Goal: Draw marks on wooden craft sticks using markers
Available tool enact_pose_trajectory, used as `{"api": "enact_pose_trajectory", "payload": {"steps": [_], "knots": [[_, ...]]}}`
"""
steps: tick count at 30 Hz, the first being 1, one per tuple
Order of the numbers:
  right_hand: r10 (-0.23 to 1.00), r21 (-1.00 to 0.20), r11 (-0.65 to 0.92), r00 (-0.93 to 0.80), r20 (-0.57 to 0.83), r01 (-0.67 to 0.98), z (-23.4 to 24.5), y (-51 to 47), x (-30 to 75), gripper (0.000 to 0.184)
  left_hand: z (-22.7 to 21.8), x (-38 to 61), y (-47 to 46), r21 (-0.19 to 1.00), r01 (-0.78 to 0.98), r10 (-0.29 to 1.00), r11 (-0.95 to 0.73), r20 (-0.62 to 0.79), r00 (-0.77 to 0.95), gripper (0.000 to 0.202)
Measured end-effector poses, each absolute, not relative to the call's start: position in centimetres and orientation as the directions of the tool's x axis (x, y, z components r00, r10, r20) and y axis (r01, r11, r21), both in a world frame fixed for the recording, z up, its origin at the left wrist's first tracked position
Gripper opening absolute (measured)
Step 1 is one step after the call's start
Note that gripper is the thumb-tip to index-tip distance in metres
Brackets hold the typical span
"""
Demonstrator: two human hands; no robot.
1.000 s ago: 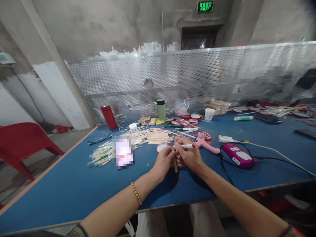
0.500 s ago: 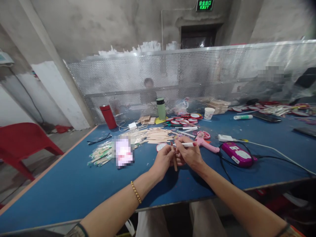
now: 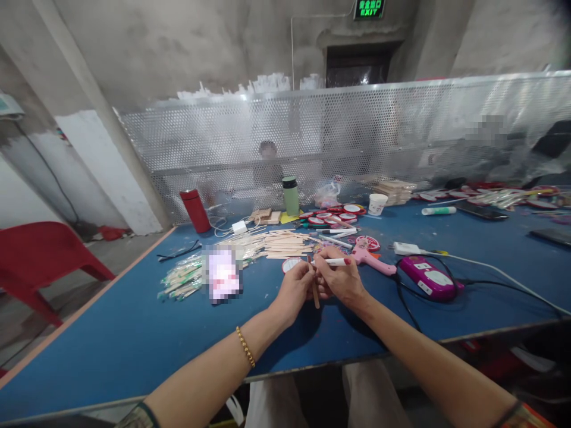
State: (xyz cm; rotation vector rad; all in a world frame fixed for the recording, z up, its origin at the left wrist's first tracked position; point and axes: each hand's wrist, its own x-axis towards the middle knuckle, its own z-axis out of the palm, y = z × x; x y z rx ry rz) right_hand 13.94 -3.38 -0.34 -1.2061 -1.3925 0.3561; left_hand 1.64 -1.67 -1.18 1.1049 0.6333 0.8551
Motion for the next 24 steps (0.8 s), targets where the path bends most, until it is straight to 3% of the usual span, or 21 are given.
{"api": "enact_pose_trajectory", "payload": {"steps": [24], "knots": [[0.780, -0.776, 0.430, 0.242, 0.576, 0.461, -0.20, -3.39, 14.05, 0.030, -0.81, 1.63, -1.85, 0.936, -0.269, 0.838, 0.227, -0.047, 0.544, 0.038]]}}
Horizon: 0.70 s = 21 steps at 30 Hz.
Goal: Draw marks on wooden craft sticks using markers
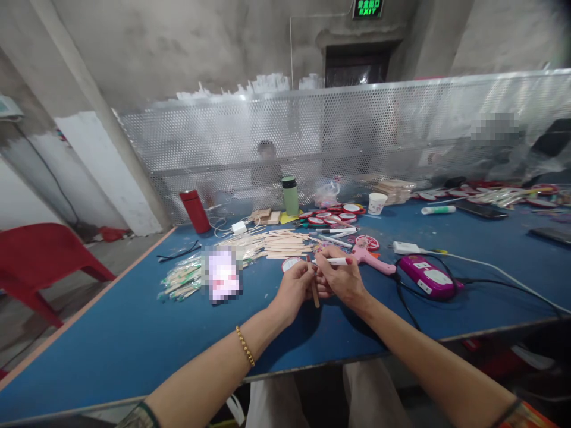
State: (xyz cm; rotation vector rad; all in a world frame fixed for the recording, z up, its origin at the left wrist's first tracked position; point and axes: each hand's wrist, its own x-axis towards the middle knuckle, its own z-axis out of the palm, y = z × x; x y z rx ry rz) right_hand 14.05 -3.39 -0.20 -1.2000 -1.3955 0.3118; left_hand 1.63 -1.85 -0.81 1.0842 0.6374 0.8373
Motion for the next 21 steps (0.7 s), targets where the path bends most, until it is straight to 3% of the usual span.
{"api": "enact_pose_trajectory", "payload": {"steps": [6, 13, 21], "knots": [[0.780, -0.779, 0.413, 0.257, 0.570, 0.472, -0.21, -3.26, 13.98, 0.031, -0.81, 1.61, -1.76, 0.933, -0.269, 0.835, 0.237, -0.054, 0.548, 0.040], [0.812, -0.837, 0.414, 0.270, 0.517, 0.358, 0.17, -3.51, 13.84, 0.034, -0.54, 1.35, -1.78, 0.928, -0.275, 0.833, 0.252, -0.063, 0.550, 0.036], [0.797, -0.806, 0.437, 0.245, 0.553, 0.399, 0.15, -3.35, 13.82, 0.030, -0.74, 1.38, -1.69, 0.932, -0.262, 0.823, 0.251, -0.063, 0.564, 0.040]]}}
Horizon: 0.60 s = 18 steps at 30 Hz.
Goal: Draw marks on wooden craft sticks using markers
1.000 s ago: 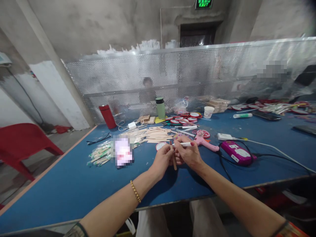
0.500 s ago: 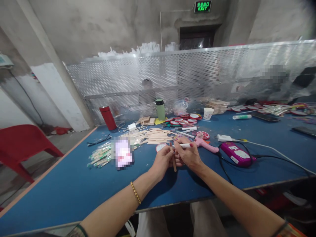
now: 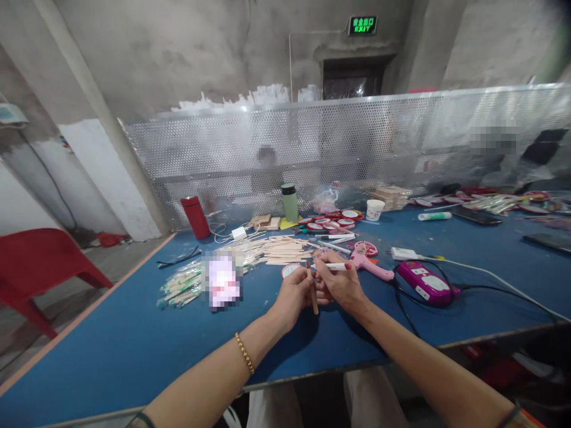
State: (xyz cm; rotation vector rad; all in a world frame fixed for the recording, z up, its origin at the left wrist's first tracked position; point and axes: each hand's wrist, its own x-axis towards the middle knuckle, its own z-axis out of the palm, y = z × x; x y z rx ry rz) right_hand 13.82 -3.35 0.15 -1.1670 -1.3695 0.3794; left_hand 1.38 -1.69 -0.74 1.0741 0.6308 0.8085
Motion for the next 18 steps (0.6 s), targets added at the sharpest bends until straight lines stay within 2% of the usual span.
{"api": "enact_pose_trajectory", "payload": {"steps": [11, 18], "knots": [[0.787, -0.784, 0.430, 0.240, 0.568, 0.448, 0.20, -3.36, 13.92, 0.029, -0.73, 1.30, -1.73, 0.935, -0.259, 0.822, 0.242, -0.055, 0.567, 0.040], [0.806, -0.812, 0.424, 0.243, 0.541, 0.401, 0.32, -3.47, 13.90, 0.034, -0.79, 1.35, -1.70, 0.934, -0.264, 0.824, 0.240, -0.052, 0.565, 0.038]]}}
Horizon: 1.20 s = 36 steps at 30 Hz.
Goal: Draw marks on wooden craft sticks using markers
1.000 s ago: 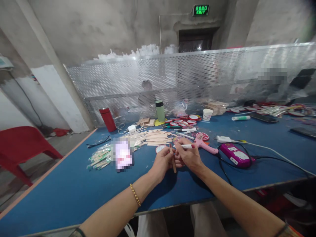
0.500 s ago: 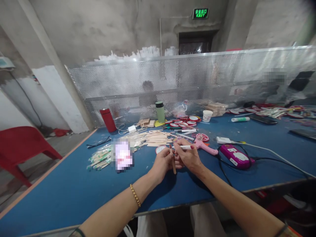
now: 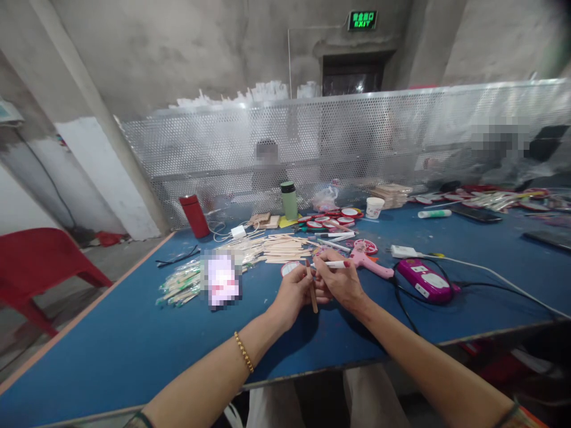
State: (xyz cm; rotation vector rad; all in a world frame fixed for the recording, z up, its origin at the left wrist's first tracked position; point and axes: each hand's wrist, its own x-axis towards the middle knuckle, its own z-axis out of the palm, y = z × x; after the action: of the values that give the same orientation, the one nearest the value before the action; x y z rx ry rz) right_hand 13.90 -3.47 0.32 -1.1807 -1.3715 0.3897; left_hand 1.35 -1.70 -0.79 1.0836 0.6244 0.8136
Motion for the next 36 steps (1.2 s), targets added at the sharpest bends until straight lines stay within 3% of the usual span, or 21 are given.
{"api": "enact_pose_trajectory", "payload": {"steps": [14, 25, 36], "knots": [[0.782, -0.870, 0.447, 0.381, 0.493, 0.207, 2.1, -4.0, 14.4, 0.037, -0.6, 1.0, -1.7, 0.921, -0.254, 0.825, 0.294, -0.110, 0.554, 0.028], [0.813, -0.887, 0.445, 0.359, 0.457, 0.123, 2.6, -6.1, 14.6, 0.034, -0.8, 0.8, -1.2, 0.912, -0.280, 0.852, 0.299, -0.123, 0.508, 0.038], [0.650, -0.821, 0.421, 0.504, 0.569, 0.385, 2.0, -4.2, 16.6, 0.028, -0.5, 0.3, -1.5, 0.956, -0.193, 0.865, 0.222, -0.101, 0.492, 0.053]]}}
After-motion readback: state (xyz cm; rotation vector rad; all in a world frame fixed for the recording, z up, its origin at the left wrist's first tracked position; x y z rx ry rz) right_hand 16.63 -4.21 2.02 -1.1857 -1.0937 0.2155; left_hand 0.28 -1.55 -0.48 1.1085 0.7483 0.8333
